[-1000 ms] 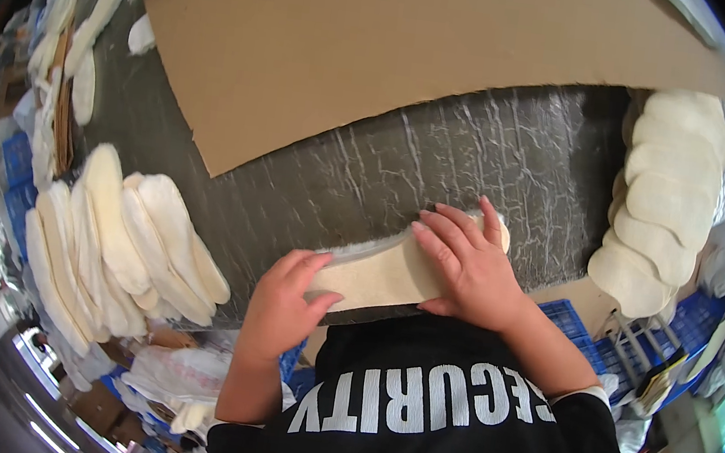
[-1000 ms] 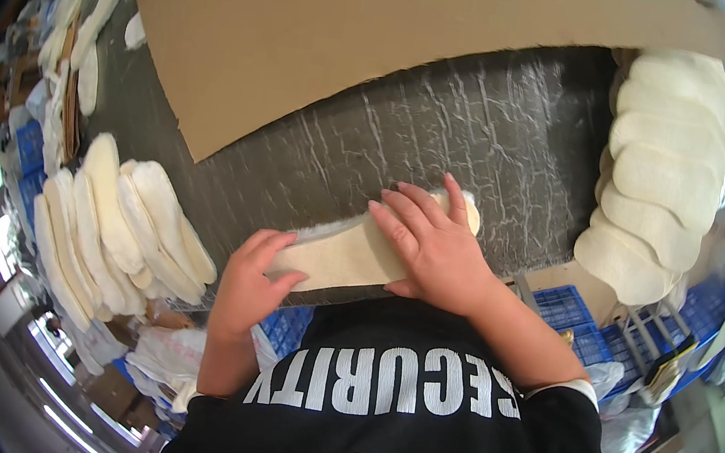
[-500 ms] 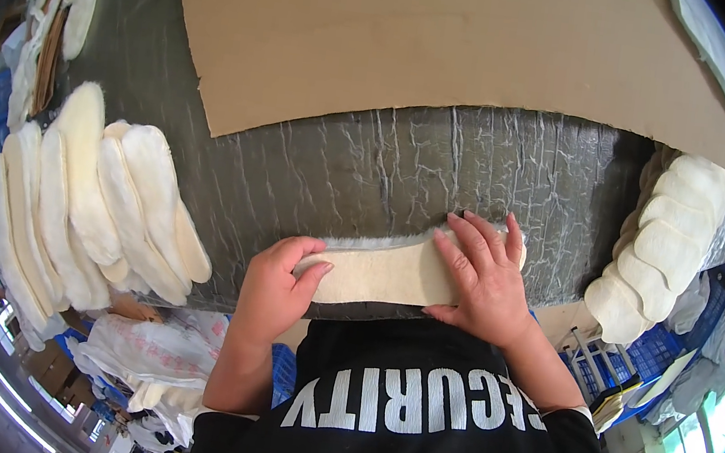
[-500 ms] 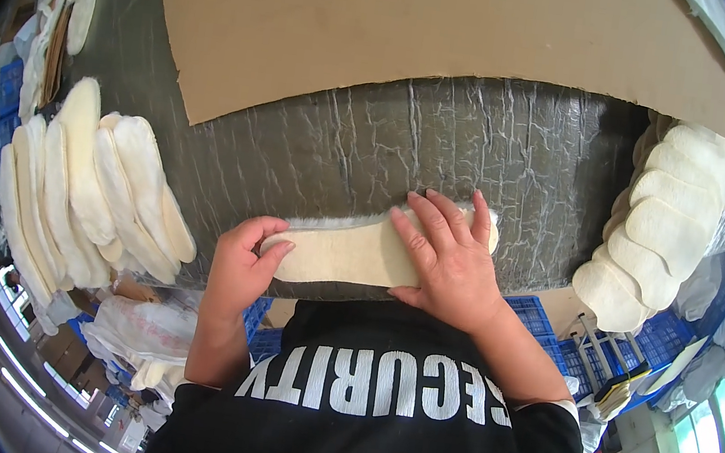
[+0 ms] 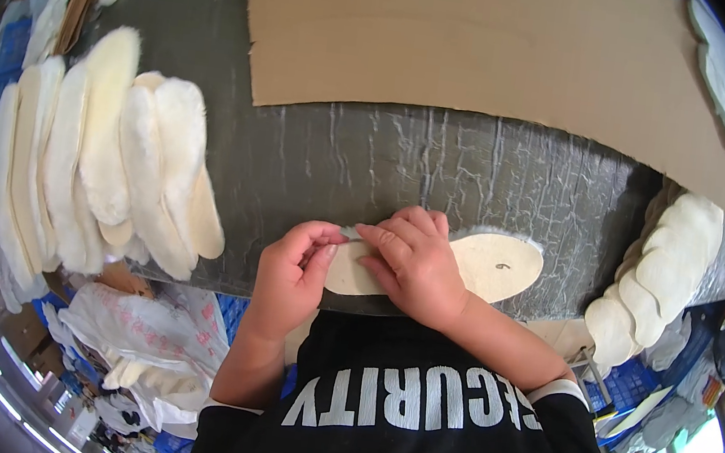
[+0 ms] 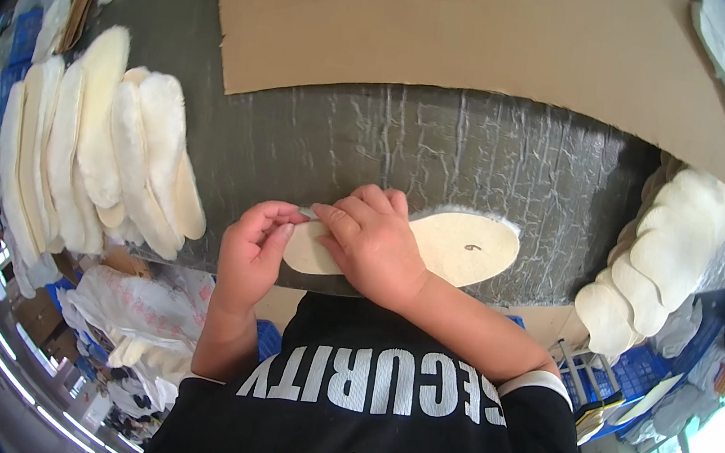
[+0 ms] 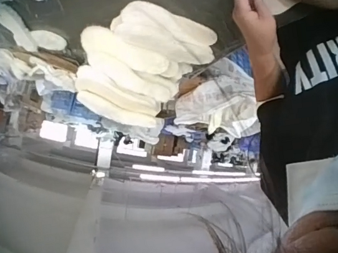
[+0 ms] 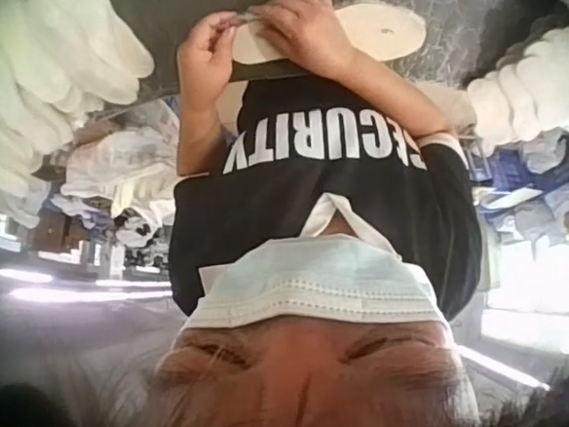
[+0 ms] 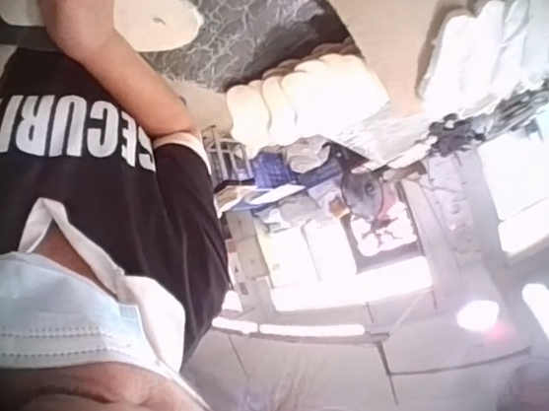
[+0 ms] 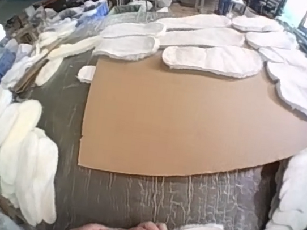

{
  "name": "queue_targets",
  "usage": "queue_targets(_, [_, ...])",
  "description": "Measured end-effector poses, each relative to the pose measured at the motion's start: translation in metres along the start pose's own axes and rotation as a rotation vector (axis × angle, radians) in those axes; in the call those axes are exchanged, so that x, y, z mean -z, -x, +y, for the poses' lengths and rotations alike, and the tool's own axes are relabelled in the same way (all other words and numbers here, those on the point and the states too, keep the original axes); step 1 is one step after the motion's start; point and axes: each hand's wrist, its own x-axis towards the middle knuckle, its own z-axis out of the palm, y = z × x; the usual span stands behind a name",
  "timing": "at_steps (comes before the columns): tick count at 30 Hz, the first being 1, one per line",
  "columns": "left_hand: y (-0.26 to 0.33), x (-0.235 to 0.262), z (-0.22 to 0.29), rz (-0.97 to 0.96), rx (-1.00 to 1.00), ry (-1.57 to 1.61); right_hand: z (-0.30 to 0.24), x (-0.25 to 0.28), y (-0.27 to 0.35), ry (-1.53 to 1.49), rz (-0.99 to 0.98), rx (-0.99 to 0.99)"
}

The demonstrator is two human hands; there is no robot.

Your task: The recorder is attaching a white furry lining to beige shoe insole bases at a factory workstation.

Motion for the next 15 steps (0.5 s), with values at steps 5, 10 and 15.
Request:
queue_targets(5, [0.013, 0.016, -0.022, 0.125, 0.123, 0.137, -0.004, 0.009, -0.005, -0.093, -0.064, -0.041])
queue_targets(10, [0.018, 0.016, -0.028, 0.037, 0.342, 0.107, -0.004, 0.015, -0.004, -0.207, -0.175, -0.098])
queue_targets(15, [0.01, 0.016, -0.024, -0.098, 0.417, 0.171, -0.002, 0.014, -0.003, -0.227, -0.206, -0.119])
